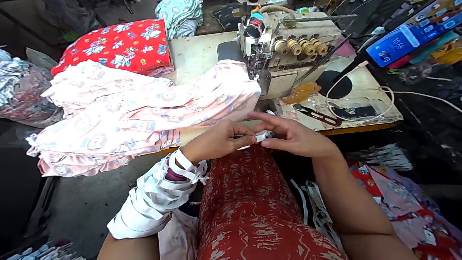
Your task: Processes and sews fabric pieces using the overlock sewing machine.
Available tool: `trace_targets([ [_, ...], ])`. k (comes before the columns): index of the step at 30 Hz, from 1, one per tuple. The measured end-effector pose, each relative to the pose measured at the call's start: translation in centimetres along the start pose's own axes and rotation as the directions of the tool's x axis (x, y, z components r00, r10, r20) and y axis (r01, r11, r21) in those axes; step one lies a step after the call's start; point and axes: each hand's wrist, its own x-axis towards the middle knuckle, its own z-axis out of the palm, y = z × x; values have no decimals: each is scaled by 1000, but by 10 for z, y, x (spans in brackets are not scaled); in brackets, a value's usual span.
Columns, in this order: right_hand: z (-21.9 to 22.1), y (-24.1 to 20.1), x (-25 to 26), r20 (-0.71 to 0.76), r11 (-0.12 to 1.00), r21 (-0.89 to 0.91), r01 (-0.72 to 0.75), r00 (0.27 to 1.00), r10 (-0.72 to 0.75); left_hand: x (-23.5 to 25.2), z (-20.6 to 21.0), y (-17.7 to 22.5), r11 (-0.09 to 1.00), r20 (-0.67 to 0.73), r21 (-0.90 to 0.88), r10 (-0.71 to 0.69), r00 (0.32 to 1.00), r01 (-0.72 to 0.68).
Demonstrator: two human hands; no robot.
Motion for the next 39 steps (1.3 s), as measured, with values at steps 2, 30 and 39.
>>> trace_targets([
  [2, 0, 2, 5, -50, 998, 54, -28, 998, 31, 2, -7, 2, 1000, -57, -15, -9, 998, 8],
  [30, 22, 6, -2, -206, 982, 180, -59, 974, 96, -14, -1, -3, 1000, -213, 2, 17, 977, -17],
  [39, 15, 15, 20, -381, 967, 246, -66, 911, 160, 11, -47, -15, 999, -192, 42, 25, 981, -17],
])
